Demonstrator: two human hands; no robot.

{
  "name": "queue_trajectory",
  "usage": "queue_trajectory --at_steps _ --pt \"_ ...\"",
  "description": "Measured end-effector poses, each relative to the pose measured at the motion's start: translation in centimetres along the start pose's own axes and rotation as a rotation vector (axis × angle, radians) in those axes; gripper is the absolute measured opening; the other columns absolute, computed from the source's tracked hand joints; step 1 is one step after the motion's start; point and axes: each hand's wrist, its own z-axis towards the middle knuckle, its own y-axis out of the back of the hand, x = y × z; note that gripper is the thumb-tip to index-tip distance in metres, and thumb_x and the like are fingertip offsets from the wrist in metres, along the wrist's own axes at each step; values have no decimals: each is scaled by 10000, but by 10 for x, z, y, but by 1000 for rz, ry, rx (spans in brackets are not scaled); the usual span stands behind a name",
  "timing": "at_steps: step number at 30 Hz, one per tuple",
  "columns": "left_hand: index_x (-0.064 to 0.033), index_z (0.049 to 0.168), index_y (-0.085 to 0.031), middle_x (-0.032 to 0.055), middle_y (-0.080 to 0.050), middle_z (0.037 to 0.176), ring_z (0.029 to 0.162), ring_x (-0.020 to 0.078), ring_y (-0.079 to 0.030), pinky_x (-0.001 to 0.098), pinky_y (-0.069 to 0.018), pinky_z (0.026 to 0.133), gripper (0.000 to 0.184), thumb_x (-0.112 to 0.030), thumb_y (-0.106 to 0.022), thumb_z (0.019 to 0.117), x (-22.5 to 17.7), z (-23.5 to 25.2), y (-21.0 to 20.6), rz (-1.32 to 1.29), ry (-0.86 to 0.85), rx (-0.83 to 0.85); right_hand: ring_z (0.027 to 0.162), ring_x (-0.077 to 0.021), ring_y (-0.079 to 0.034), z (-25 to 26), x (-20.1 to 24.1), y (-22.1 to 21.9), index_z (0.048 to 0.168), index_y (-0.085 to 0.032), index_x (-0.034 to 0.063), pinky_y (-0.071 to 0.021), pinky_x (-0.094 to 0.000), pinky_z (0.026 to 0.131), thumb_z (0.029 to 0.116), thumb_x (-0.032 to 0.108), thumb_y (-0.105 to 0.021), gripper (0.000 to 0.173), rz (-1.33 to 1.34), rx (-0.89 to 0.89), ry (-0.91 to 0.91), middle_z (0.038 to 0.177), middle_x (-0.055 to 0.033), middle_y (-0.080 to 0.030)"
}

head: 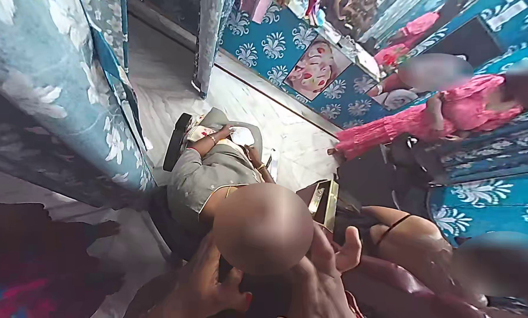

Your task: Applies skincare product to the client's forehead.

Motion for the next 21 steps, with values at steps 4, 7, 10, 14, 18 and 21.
queue_trajectory --at_steps 4,7,10,14,18,21 --pt "112 1531 -312 300 -343 1587 1515 244 -330 353 -302 1224 931 -628 -456 985 1 -2 -2 -11 9 -13 1496 -109 -350 23 -5 22 1393 -422 296 29 -630 1233 1024 668 -174 579 291 -15 -75 1368 160 -630" --pt "117 1528 -315 304 -352 1580 1510 245 -339 358 -305 1225 931 -627 -463 987 2 -2 -2 -27 4 -24 1488 -145 -369 38 -5 22 1346 -529 205 48 -654 1217 1026 676 -156 680 253 88 0 1303 76 -686" --pt "119 1530 -311 301 -358 1578 1501 237 -355 359 -315 1216 948 -633 -481 978 -1 -2 -2 -32 36 -29 1496 -218 -381 44 -1 10 1373 -549 144 11 -683 1196 1033 644 -171 713 92 217 121 1291 0 -708" --pt "132 1521 -317 306 -364 1572 1493 237 -370 351 -321 1211 955 -628 -496 972 0 -2 -2 -29 47 -41 1481 -212 -406 42 2 1 1344 -582 163 42 -679 1181 1027 631 -198 684 -65 234 181 1234 12 -730" --pt "126 1517 -331 311 -375 1564 1487 246 -383 363 -336 1204 910 -593 -506 987 0 -2 -3 -21 43 -44 1455 -157 -433 39 9 -2 1340 -589 166 44 -613 1203 1028 629 -201 680 -132 220 213 1241 21 -726" --pt "126 1514 -334 304 -388 1559 1483 228 -389 354 -340 1202 911 -598 -505 989 -1 -3 -3 -23 35 -40 1480 -190 -400 40 8 2 1369 -563 155 17 -649 1193 1035 600 -182 674 29 265 180 1307 -7 -693"
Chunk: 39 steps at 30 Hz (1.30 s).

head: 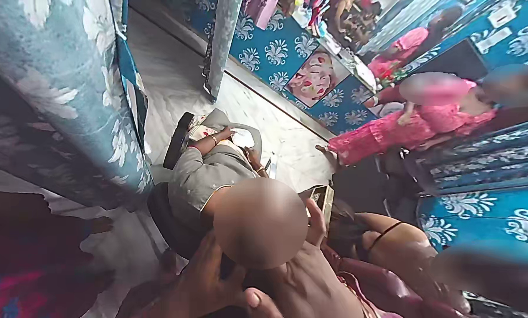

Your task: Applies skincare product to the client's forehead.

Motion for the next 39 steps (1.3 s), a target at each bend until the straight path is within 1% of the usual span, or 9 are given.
queue_trajectory --at_steps 2,4,6,9,11,13,16,24,39 --pt "120 1519 -328 302 -380 1564 1482 230 -388 359 -344 1203 936 -633 -481 984 1 -1 0 -4 -8 6 1477 -178 -399 -5 -11 13 1371 -560 175 -18 -638 1234 1050 627 -143 693 298 -76 -85 1339 20 -669" --pt "122 1526 -313 314 -348 1578 1503 250 -353 367 -323 1217 933 -623 -467 988 3 -2 -1 -11 -7 12 1384 -75 -487 -17 -25 33 1374 -550 254 -257 -406 1240 1056 642 -172 628 596 -275 -226 1328 106 -664" --pt "128 1522 -313 326 -342 1575 1511 254 -336 354 -307 1221 946 -636 -461 984 3 -2 -1 -3 -9 12 1114 -98 -687 -28 -41 40 1348 -611 232 -568 -290 959 1042 597 -343 547 943 -535 -287 1299 41 -691" --pt "124 1533 -288 327 -305 1592 1526 247 -302 335 -278 1239 1005 -657 -514 942 7 1 2 -17 -25 44 986 -119 -711 -51 -49 21 1301 -643 212 -593 -295 833 1027 558 -434 488 1082 -689 -364 1321 23 -678" --pt "124 1538 -279 334 -297 1593 1531 260 -292 343 -268 1245 1021 -673 -502 941 9 2 4 2 -36 57 1143 -34 -651 -65 -43 -3 1389 -570 289 -540 -245 990 1056 595 -335 510 839 -656 -405 1394 104 -613" --pt "112 1551 -260 333 -284 1599 1539 266 -273 355 -252 1256 1024 -690 -475 952 11 3 6 17 -40 74 1411 -56 -459 -74 -34 -21 1382 -481 298 -210 -397 1258 1086 566 -210 483 509 -590 -386 1370 139 -638" --pt "111 1552 -253 342 -265 1601 1539 289 -263 379 -245 1258 1019 -689 -472 960 11 6 10 10 -56 99 1529 -153 -312 -74 -29 -35 1375 -422 280 36 -622 1244 1064 561 -181 483 323 -579 -313 1366 176 -644" --pt "127 1557 -186 320 -228 1622 1534 219 -270 338 -253 1252 1037 -686 -454 972 4 11 19 26 -29 156 1513 -195 -348 -67 -49 -40 1323 -484 187 0 -667 1226 1079 553 -140 558 588 -516 -323 1321 64 -682" --pt "113 1560 -214 326 -231 1621 1533 234 -276 341 -266 1242 1035 -711 -426 969 7 12 19 52 -39 142 1554 -88 -200 -74 -38 -61 1375 -527 212 162 -549 1221 1035 650 -137 679 189 -612 -140 1462 98 -572"
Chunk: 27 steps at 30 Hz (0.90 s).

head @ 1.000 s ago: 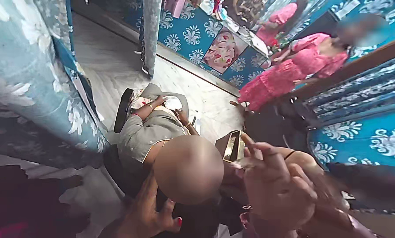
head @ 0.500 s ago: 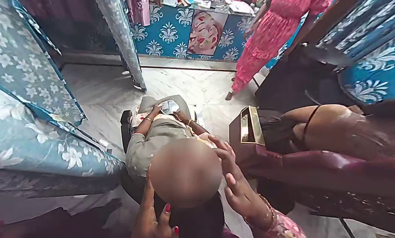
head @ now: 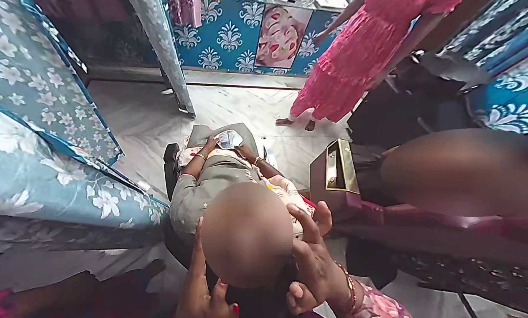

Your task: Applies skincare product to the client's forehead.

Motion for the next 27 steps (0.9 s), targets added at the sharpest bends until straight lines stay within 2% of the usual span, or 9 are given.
queue_trajectory --at_steps 4,6,7,8,13,15,18,21,27 --pt "107 1563 -208 330 -223 1620 1531 237 -279 339 -286 1232 1058 -731 -427 954 -1 1 2 9 5 5 1506 -44 -286 -7 -3 8 1325 -558 300 71 -518 1257 1043 656 -143 615 132 -93 -127 1422 162 -577" --pt "106 1565 -201 327 -203 1629 1535 237 -276 337 -288 1235 1043 -711 -438 960 -1 2 3 0 -1 -1 1391 -5 -442 0 -4 16 1288 -590 347 -238 -334 1245 1056 644 -214 532 440 -178 -347 1409 156 -582" --pt "109 1564 -197 326 -198 1631 1534 233 -278 332 -290 1235 1020 -685 -440 971 -1 2 3 -3 -7 -6 1236 -23 -585 6 -7 19 1279 -611 313 -460 -274 1089 1051 618 -294 495 634 -237 -418 1374 114 -609" --pt "105 1567 -191 319 -190 1636 1537 225 -272 327 -285 1237 1000 -661 -450 979 -2 3 4 -15 -11 -8 1150 -87 -655 11 -9 21 1278 -612 261 -543 -311 995 1046 586 -349 478 795 -264 -452 1317 63 -658" --pt "56 1590 -168 218 -150 1681 1553 162 -212 325 -251 1248 958 -647 -428 994 -13 9 11 -75 -13 -43 1320 -124 -546 9 -1 22 1257 -574 133 -498 -317 1052 1058 526 -380 481 994 -119 -532 1546 -60 -451" --pt "-4 1606 -191 137 -147 1700 1560 151 -186 341 -231 1255 910 -641 -429 1001 -10 10 13 -107 -46 -83 1276 -122 -580 6 1 19 1232 -570 124 -526 -306 1008 1044 553 -398 500 999 -133 -585 1514 -71 -476" --pt "-53 1609 -225 90 -159 1703 1563 152 -174 350 -213 1262 854 -625 -432 1010 -6 11 13 -117 -78 -131 1369 -113 -491 2 4 14 1172 -641 127 -462 -307 1087 1037 571 -402 522 1017 -141 -639 1496 -51 -494" --pt "-89 1614 -242 60 -160 1707 1564 146 -171 353 -210 1262 821 -618 -429 1014 -5 12 14 -110 -89 -132 1267 -90 -577 0 3 8 1312 -551 93 -505 -294 1027 1028 572 -423 571 1119 -147 -696 1443 -33 -547" --pt "-152 1602 -305 15 -191 1702 1558 131 -186 348 -230 1251 762 -613 -445 1011 -1 13 15 -108 -106 -157 1112 -79 -655 -4 5 9 1281 -503 68 -544 -273 953 1012 588 -440 589 1067 -187 -751 1266 -1 -655"
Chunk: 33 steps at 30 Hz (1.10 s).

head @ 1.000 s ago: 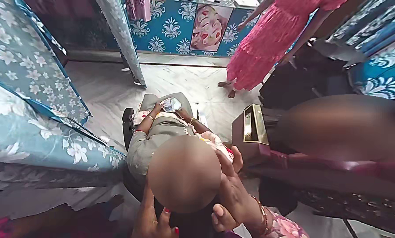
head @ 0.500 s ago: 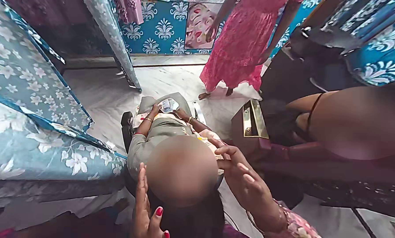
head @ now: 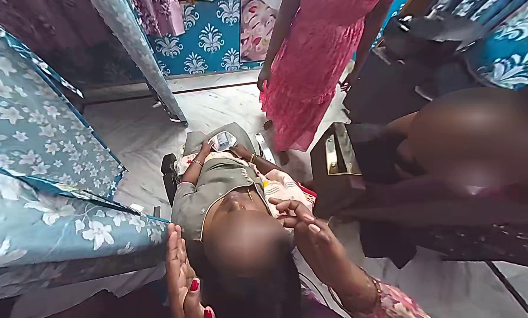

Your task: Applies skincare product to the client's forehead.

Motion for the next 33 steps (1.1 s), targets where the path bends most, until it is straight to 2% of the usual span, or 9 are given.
queue_trajectory --at_steps 4,6,8,12,15,23,30,31,33 --pt "-117 1604 -283 30 -189 1701 1561 140 -180 353 -223 1254 758 -582 -435 1025 -1 1 -1 -8 1 7 1146 -68 -593 -2 3 7 1317 -497 11 -399 -349 1092 1066 520 -276 609 -548 -48 160 1146 -25 -671" --pt "-122 1603 -290 23 -190 1702 1562 142 -179 358 -213 1259 759 -591 -432 1024 0 1 1 -5 -5 -5 1217 -125 -591 -4 7 11 1310 -486 100 -324 -477 1167 1082 512 -261 522 -718 -110 344 1132 16 -708" --pt "-135 1594 -320 9 -215 1695 1559 143 -189 362 -221 1256 752 -609 -422 1020 -1 3 3 -5 -14 -39 1282 -128 -563 -6 11 9 1334 -487 237 -395 -413 1171 1074 564 -260 475 -736 -127 509 1241 80 -662" --pt "-198 1556 -410 -46 -311 1660 1542 109 -238 341 -245 1238 754 -669 -465 969 -9 15 4 -86 -25 -117 1558 -144 -217 -9 -15 1 1486 -401 264 43 -530 1261 1030 649 -177 637 -851 24 655 1526 128 -518" --pt "-235 1552 -423 -58 -306 1664 1549 123 -227 363 -229 1245 721 -672 -439 980 -8 19 7 -59 -86 -96 1593 -167 -90 -4 -37 8 1585 -302 217 111 -544 1243 1011 674 -140 751 -874 160 661 1633 84 -396" --pt "-259 1537 -443 -59 -303 1664 1550 128 -224 363 -221 1249 716 -687 -461 963 -5 18 5 -61 -92 -99 1594 -175 -97 -2 -42 22 1577 -323 165 126 -552 1239 1006 687 -99 805 -890 279 650 1625 18 -413" --pt "-233 1552 -421 -42 -291 1670 1552 129 -218 366 -219 1249 721 -676 -426 983 -3 19 6 -40 -89 -95 1577 -132 -129 -17 -48 41 1529 -398 230 112 -514 1241 998 721 -90 786 -934 187 653 1579 92 -463" --pt "-233 1545 -428 -43 -297 1668 1550 127 -223 363 -222 1247 718 -676 -433 980 -4 19 5 -48 -75 -108 1555 -120 -195 -16 -46 42 1496 -447 254 51 -487 1259 999 725 -116 762 -849 127 626 1533 110 -508" --pt "-233 1538 -440 -35 -296 1666 1548 135 -227 371 -226 1248 712 -669 -454 975 -5 19 4 -72 -72 -123 1410 -60 -431 -5 -28 40 1418 -517 289 -296 -321 1217 1012 725 -189 681 -594 -10 538 1395 142 -593"
